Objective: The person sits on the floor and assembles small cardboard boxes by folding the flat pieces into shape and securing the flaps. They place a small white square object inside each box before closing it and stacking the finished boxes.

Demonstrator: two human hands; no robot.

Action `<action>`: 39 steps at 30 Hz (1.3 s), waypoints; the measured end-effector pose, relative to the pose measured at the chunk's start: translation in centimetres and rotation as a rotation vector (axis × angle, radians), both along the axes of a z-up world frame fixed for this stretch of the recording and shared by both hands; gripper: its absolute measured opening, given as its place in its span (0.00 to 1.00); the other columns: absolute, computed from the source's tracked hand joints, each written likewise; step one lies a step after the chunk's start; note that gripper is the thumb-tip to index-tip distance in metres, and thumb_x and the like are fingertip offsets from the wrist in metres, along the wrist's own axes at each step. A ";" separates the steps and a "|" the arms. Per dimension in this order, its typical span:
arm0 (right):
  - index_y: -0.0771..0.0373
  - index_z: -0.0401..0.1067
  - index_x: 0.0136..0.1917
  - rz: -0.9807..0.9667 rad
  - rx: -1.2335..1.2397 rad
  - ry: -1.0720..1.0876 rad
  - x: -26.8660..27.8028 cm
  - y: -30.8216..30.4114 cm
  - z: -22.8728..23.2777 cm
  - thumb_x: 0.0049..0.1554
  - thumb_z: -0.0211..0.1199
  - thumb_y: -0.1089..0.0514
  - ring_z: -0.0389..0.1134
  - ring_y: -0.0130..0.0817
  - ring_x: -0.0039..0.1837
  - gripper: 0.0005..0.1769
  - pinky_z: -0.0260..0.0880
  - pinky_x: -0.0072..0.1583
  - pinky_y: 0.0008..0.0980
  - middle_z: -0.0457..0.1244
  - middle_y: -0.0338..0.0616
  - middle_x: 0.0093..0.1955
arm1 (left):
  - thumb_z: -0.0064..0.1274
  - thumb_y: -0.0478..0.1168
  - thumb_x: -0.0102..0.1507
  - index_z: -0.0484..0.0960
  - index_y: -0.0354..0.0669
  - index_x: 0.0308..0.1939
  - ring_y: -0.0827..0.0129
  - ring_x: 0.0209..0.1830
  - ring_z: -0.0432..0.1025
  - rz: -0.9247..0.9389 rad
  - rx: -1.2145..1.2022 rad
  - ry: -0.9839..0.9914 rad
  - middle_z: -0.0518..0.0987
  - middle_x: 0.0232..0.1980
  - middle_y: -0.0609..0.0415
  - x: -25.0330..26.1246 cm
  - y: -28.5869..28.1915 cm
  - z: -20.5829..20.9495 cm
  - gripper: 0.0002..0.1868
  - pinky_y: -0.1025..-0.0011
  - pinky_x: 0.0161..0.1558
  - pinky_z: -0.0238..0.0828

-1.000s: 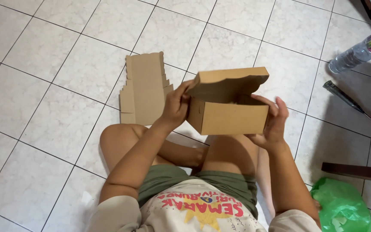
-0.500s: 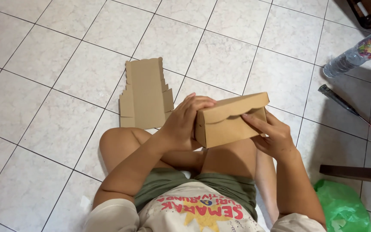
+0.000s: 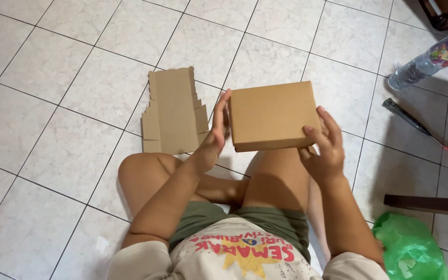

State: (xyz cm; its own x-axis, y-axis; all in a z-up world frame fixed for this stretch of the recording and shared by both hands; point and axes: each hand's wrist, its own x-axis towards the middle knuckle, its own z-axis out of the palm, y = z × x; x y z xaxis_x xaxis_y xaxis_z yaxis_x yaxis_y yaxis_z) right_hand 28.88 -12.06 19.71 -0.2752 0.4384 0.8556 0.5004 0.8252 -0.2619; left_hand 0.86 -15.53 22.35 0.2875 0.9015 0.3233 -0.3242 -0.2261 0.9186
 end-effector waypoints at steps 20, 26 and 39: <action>0.53 0.50 0.79 0.093 -1.256 0.968 4.2 14.7 -24.3 0.65 0.74 0.51 0.68 0.59 0.64 0.40 0.70 0.63 0.64 0.58 0.63 0.67 | 0.57 0.55 0.67 0.47 0.53 0.82 0.22 0.76 0.47 0.391 -0.269 0.491 0.32 0.81 0.28 -3.1 4.9 -17.0 0.47 0.31 0.72 0.48; 0.51 0.61 0.75 -0.301 -1.204 1.054 17.5 22.3 -33.5 0.63 0.79 0.50 0.69 0.66 0.66 0.36 0.70 0.59 0.74 0.64 0.61 0.68 | 0.60 0.52 0.64 0.62 0.53 0.76 0.32 0.71 0.62 0.339 -0.406 0.643 0.46 0.80 0.29 -2.3 3.4 -21.4 0.39 0.39 0.68 0.62; 0.51 0.64 0.71 -1.087 -0.836 0.672 15.6 20.7 -29.6 0.54 0.89 0.36 0.61 0.65 0.72 0.45 0.65 0.72 0.53 0.56 0.71 0.65 | 0.59 0.47 0.64 0.74 0.44 0.66 0.37 0.73 0.61 0.412 -0.393 0.933 0.63 0.73 0.31 -1.7 3.6 -24.7 0.27 0.45 0.70 0.58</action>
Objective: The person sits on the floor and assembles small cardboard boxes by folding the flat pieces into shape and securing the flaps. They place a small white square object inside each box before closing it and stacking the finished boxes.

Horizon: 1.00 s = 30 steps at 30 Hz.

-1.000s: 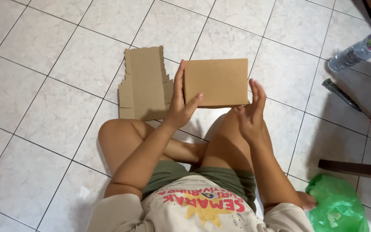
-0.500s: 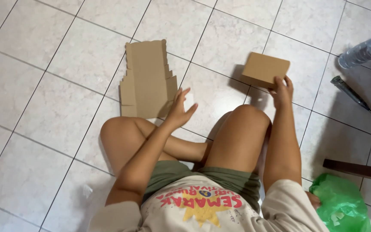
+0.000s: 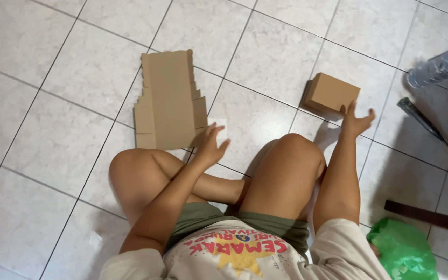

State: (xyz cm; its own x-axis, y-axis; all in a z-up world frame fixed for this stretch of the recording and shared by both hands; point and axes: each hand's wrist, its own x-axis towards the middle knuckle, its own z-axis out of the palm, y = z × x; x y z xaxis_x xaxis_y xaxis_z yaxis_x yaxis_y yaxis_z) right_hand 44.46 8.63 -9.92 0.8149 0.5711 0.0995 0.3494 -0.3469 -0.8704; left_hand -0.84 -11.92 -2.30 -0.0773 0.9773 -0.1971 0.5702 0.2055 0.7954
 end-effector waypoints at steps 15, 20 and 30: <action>0.57 0.64 0.74 1.187 -0.238 0.060 -32.9 -6.1 9.4 0.57 0.74 0.45 0.61 0.71 0.69 0.37 0.63 0.68 0.61 0.58 0.71 0.66 | 0.64 0.57 0.57 0.85 0.32 0.42 0.41 0.46 0.80 0.285 -0.300 0.207 0.83 0.41 0.35 -5.9 8.1 -3.4 0.28 0.53 0.40 0.79; 0.46 0.68 0.72 1.181 -0.464 0.178 -34.8 -8.4 4.5 0.59 0.70 0.37 0.65 0.59 0.70 0.33 0.68 0.66 0.53 0.62 0.61 0.68 | 0.51 0.43 0.66 0.83 0.26 0.50 0.38 0.52 0.78 0.267 -0.334 0.079 0.82 0.47 0.30 -6.9 6.7 1.6 0.20 0.52 0.47 0.79; 0.41 0.55 0.82 1.808 -0.480 -0.770 -38.8 -13.3 7.1 0.69 0.48 0.41 0.37 0.60 0.86 0.29 0.45 0.77 0.67 0.36 0.53 0.88 | 0.40 0.41 0.67 0.86 0.36 0.44 0.43 0.45 0.81 0.264 -0.294 0.116 0.84 0.37 0.43 -11.8 5.6 -1.0 0.18 0.48 0.47 0.78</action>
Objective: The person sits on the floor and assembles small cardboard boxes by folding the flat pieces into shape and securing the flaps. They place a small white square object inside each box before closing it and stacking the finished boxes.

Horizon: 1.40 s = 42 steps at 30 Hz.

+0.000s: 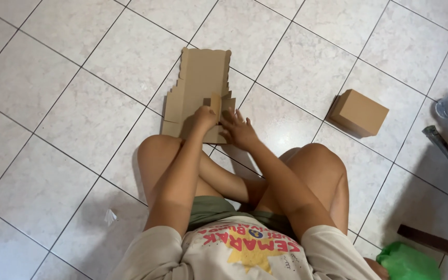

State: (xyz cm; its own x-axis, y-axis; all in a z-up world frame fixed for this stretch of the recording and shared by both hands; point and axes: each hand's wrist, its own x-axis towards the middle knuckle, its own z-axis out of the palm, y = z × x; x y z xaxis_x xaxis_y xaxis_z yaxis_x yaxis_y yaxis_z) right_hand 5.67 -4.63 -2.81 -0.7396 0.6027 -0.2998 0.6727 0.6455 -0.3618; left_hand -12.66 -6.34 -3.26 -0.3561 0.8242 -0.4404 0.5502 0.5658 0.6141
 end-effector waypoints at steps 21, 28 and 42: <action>0.70 0.69 0.67 -0.520 0.079 1.320 1.2 5.6 18.9 0.70 0.46 0.67 0.62 0.47 0.72 0.16 0.59 0.73 0.48 0.66 0.60 0.66 | 0.53 0.22 0.57 0.70 0.20 0.65 0.46 0.53 0.79 -0.728 0.565 0.320 0.80 0.55 0.27 14.6 -15.4 11.6 0.30 0.58 0.51 0.78; 0.55 0.66 0.36 -0.569 0.251 1.184 3.7 -0.6 17.8 0.59 0.70 0.65 0.66 0.31 0.37 0.16 0.62 0.40 0.29 0.68 0.38 0.37 | 0.55 0.47 0.65 0.80 0.49 0.48 0.59 0.30 0.80 -0.142 0.858 -0.017 0.84 0.33 0.55 9.9 -10.2 19.6 0.12 0.65 0.31 0.76; 0.53 0.84 0.56 -0.097 0.158 1.239 4.0 -7.6 22.2 0.54 0.62 0.76 0.71 0.41 0.44 0.24 0.74 0.52 0.32 0.66 0.45 0.45 | 0.68 0.40 0.55 0.84 0.40 0.29 0.54 0.26 0.79 -0.029 0.860 -0.006 0.79 0.26 0.45 8.1 -15.1 28.1 0.09 0.69 0.23 0.78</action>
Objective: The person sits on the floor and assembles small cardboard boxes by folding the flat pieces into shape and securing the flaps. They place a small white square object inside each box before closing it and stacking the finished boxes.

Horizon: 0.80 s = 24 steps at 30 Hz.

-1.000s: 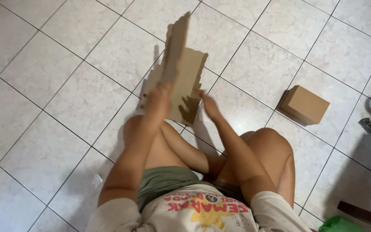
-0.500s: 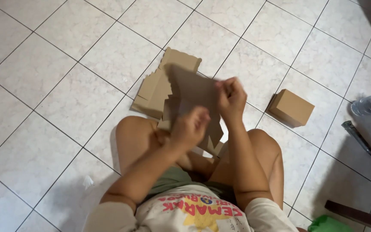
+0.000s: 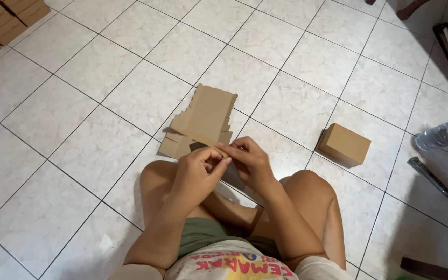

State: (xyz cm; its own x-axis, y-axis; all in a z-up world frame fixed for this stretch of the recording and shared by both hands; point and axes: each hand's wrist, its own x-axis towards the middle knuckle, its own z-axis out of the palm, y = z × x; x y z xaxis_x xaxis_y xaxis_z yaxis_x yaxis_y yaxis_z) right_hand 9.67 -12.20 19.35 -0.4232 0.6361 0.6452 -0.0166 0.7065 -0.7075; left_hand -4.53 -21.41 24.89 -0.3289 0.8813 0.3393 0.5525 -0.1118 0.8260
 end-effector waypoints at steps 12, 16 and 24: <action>0.69 0.81 0.42 -0.503 -0.042 0.344 0.7 -0.8 5.3 0.51 0.78 0.72 0.71 0.33 0.43 0.07 0.74 0.44 0.25 0.68 0.51 0.43 | 0.62 0.26 0.60 0.86 0.41 0.31 0.69 0.22 0.71 0.121 0.972 0.416 0.75 0.27 0.57 2.7 6.2 0.9 0.06 0.73 0.28 0.75; 0.67 0.82 0.49 -0.378 -0.099 0.258 2.6 -1.2 6.3 0.57 0.73 0.69 0.63 0.25 0.38 0.06 0.69 0.39 0.23 0.63 0.46 0.39 | 0.62 0.23 0.59 0.87 0.37 0.32 0.68 0.23 0.73 0.091 1.054 0.429 0.76 0.27 0.54 2.2 6.7 1.0 0.06 0.73 0.28 0.77; 0.78 0.78 0.44 -0.168 -0.224 0.346 3.0 -1.5 6.2 0.59 0.67 0.72 0.69 0.34 0.35 0.03 0.77 0.36 0.30 0.66 0.55 0.37 | 0.62 0.27 0.60 0.86 0.37 0.29 0.69 0.17 0.69 0.043 0.916 0.193 0.74 0.23 0.56 3.6 5.0 1.3 0.05 0.76 0.27 0.74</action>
State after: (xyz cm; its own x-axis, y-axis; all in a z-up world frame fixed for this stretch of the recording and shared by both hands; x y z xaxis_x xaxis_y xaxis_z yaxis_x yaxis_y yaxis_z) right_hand 12.67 -13.67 25.59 -0.0860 0.8180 0.5688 -0.1775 0.5492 -0.8166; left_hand -0.93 -16.37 26.24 -0.2209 0.2319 0.9473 0.6894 -0.6499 0.3199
